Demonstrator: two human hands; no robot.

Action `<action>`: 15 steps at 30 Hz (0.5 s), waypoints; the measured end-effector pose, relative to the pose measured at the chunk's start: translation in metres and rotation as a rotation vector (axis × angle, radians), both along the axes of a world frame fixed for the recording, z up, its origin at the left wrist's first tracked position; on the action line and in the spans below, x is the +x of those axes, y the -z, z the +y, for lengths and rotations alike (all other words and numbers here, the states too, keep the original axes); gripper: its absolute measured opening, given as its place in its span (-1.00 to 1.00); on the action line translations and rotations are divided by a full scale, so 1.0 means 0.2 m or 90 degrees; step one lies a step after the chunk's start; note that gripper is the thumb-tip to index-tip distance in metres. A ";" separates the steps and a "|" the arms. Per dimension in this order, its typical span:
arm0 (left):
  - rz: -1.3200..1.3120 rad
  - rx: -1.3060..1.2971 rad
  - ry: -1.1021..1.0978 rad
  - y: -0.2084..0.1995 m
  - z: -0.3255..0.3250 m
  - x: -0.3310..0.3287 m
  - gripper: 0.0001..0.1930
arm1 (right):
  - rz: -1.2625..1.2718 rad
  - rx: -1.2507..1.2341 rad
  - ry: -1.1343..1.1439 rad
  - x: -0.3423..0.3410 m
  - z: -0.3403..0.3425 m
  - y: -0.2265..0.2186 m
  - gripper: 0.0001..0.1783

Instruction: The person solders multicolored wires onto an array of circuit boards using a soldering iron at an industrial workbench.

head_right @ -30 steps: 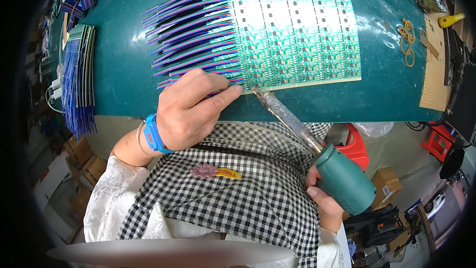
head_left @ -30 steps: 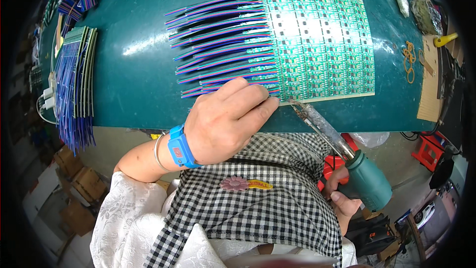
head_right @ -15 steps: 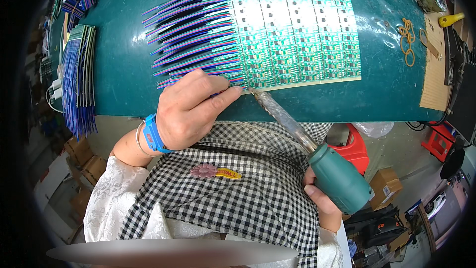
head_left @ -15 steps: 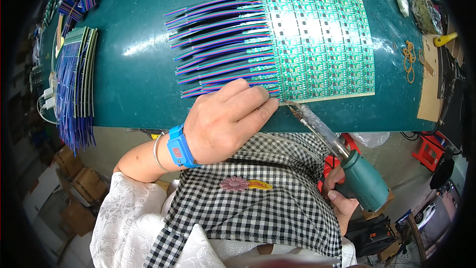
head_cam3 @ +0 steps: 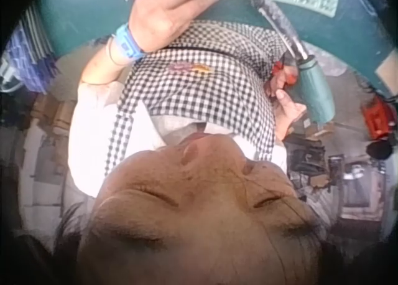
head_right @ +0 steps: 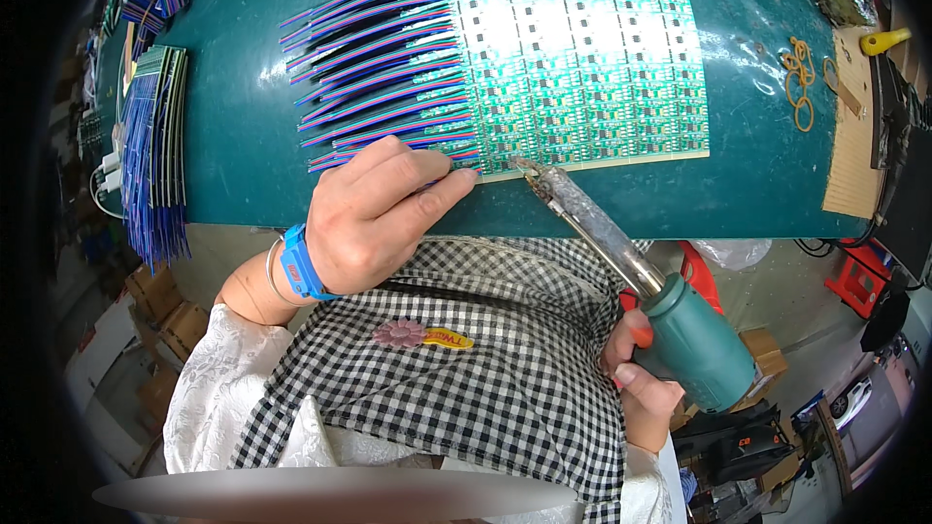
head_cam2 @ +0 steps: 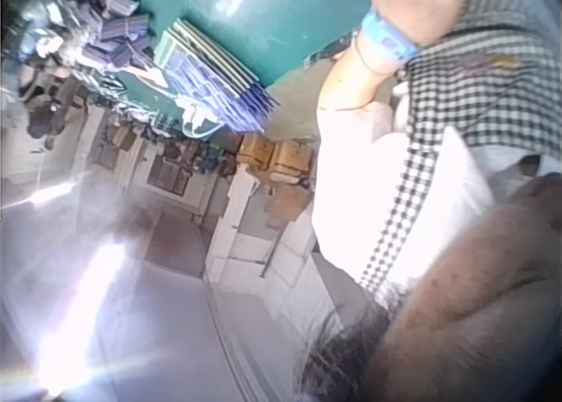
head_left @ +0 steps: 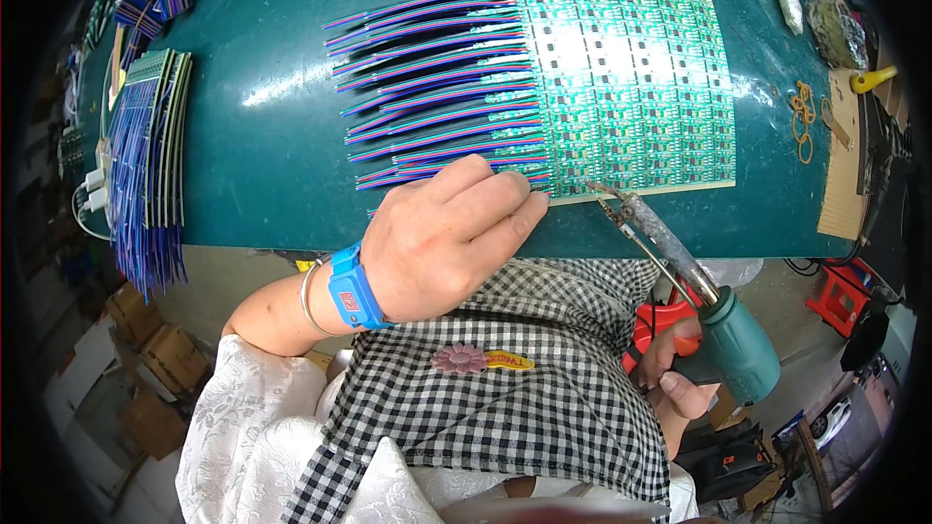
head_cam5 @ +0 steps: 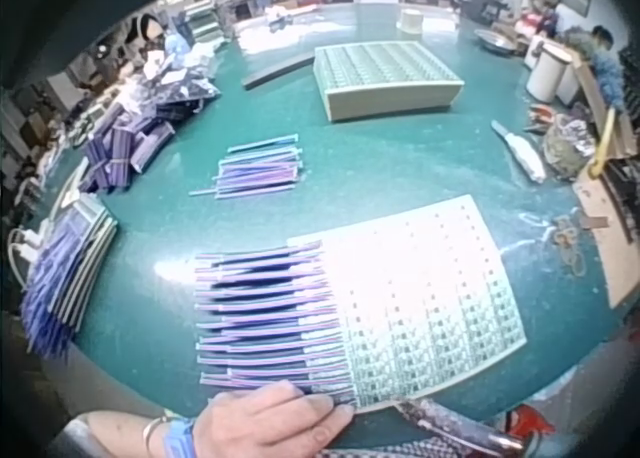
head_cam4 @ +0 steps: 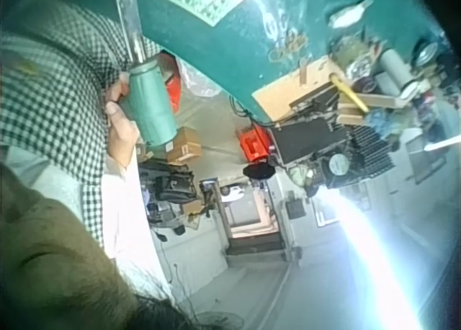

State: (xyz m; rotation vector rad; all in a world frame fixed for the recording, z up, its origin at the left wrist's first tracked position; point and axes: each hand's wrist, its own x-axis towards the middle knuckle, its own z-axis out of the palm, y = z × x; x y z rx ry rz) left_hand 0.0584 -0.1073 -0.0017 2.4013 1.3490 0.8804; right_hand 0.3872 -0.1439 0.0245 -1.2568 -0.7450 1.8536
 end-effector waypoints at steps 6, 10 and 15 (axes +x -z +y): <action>0.010 -0.048 -0.022 -0.06 -0.03 0.02 -0.55 | 0.079 0.067 -0.021 0.03 0.02 0.05 -0.29; 0.004 -0.113 -0.045 -0.12 -0.04 -0.06 -0.58 | 0.101 0.110 -0.027 0.08 0.08 0.11 -0.29; 0.015 -0.294 -0.106 -0.32 -0.12 -0.31 -0.75 | 0.182 0.197 -0.066 0.14 0.17 0.12 -0.26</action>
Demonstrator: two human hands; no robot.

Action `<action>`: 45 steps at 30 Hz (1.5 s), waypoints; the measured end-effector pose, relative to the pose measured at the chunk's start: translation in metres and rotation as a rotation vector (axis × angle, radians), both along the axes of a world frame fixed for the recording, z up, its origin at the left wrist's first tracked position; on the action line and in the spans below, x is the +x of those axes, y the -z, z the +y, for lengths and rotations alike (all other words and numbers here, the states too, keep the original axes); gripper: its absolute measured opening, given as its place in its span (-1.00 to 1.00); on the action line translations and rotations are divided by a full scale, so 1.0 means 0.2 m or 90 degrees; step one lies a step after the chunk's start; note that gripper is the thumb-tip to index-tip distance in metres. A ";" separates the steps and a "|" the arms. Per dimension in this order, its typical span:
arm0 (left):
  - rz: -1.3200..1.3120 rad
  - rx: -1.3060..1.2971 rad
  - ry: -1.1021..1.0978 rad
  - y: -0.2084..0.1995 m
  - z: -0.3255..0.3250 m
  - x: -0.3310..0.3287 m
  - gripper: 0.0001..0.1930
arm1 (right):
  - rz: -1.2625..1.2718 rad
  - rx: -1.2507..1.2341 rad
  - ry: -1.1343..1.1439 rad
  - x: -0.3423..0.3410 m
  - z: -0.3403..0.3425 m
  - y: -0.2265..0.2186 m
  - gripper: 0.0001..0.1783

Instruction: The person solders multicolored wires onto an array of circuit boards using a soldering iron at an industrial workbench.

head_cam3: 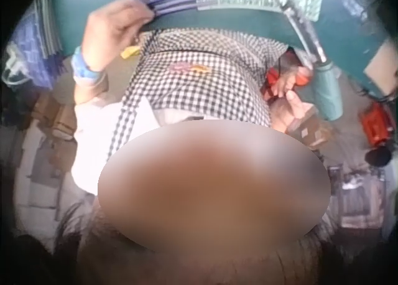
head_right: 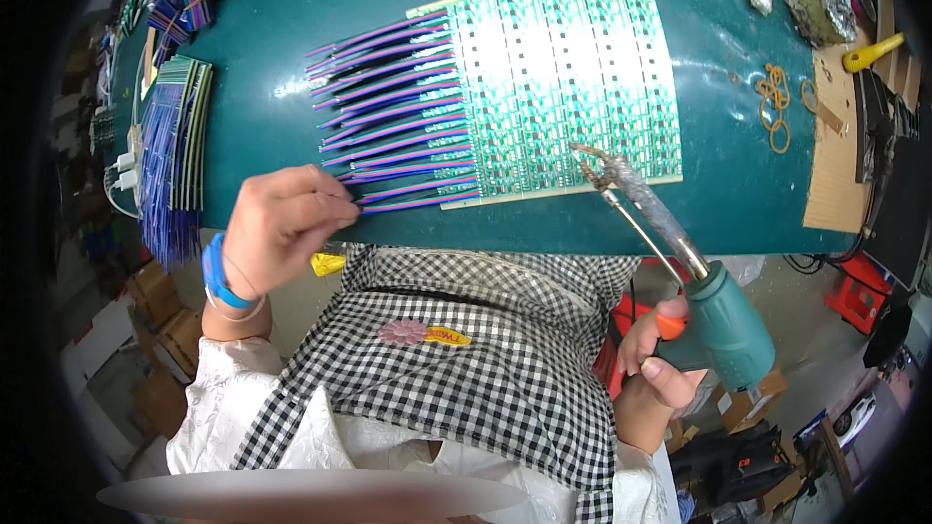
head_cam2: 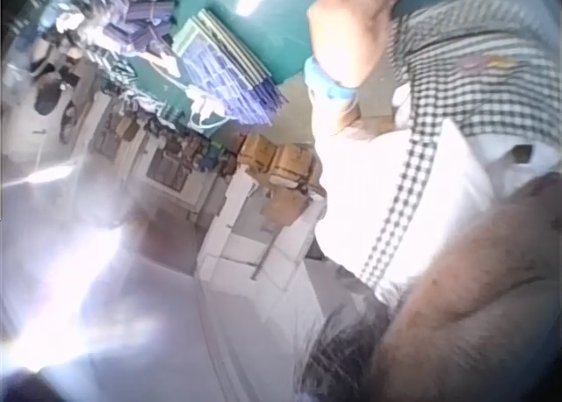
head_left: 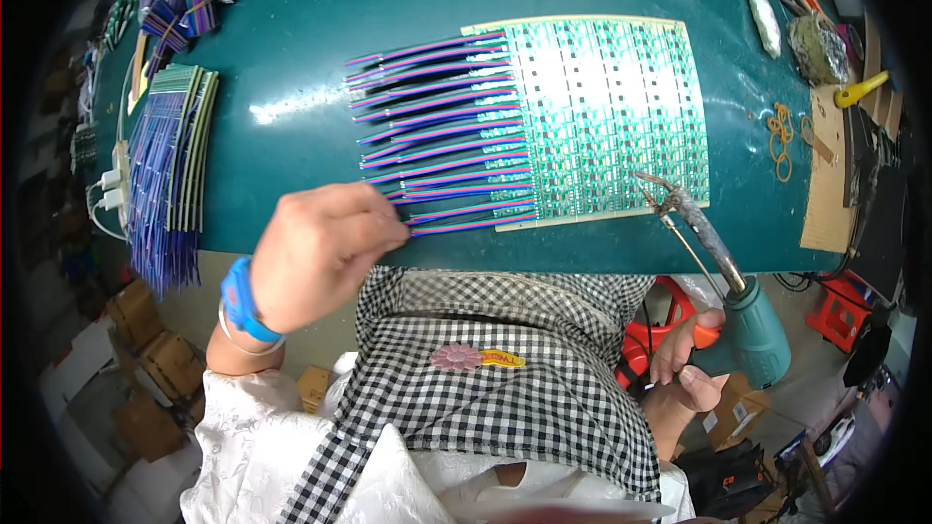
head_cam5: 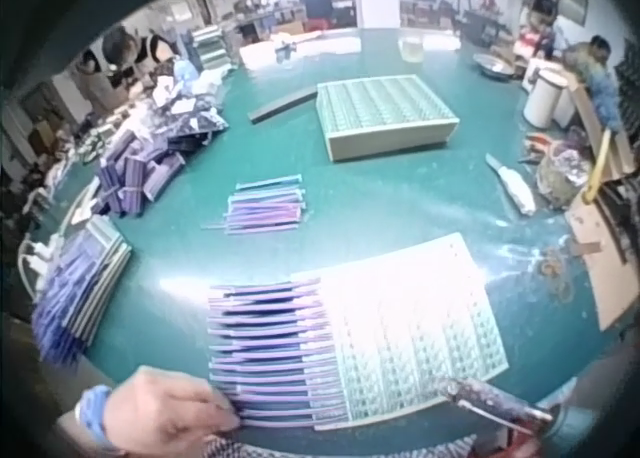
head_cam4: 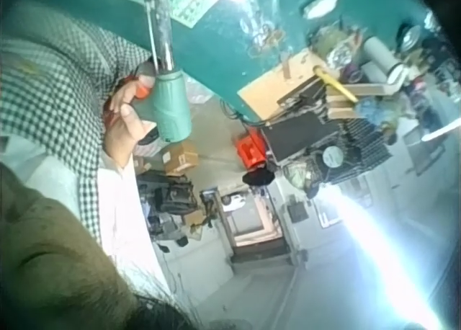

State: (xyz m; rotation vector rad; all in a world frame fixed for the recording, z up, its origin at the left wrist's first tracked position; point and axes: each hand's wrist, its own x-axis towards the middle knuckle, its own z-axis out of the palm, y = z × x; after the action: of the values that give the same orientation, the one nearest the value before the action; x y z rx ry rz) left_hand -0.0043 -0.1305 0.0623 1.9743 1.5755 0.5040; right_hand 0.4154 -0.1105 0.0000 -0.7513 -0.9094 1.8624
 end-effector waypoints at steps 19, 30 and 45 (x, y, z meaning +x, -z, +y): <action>0.114 0.331 -0.170 0.43 0.88 -0.16 -0.87 | 0.062 -0.079 -0.028 -0.01 0.19 0.10 -0.31; 0.138 0.296 -0.160 0.19 0.80 -0.05 -0.88 | -0.424 0.095 -0.169 0.13 0.46 0.03 -0.11; -0.073 0.293 -0.036 0.28 0.82 0.10 -0.75 | -0.223 0.150 -0.045 -0.34 0.57 -0.19 -0.27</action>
State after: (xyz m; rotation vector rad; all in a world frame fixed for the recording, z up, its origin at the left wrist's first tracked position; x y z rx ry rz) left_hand 0.0164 0.0330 0.0059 2.1818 1.5466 1.0631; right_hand 0.3466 0.0043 0.0380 -0.9239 -1.3665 1.6712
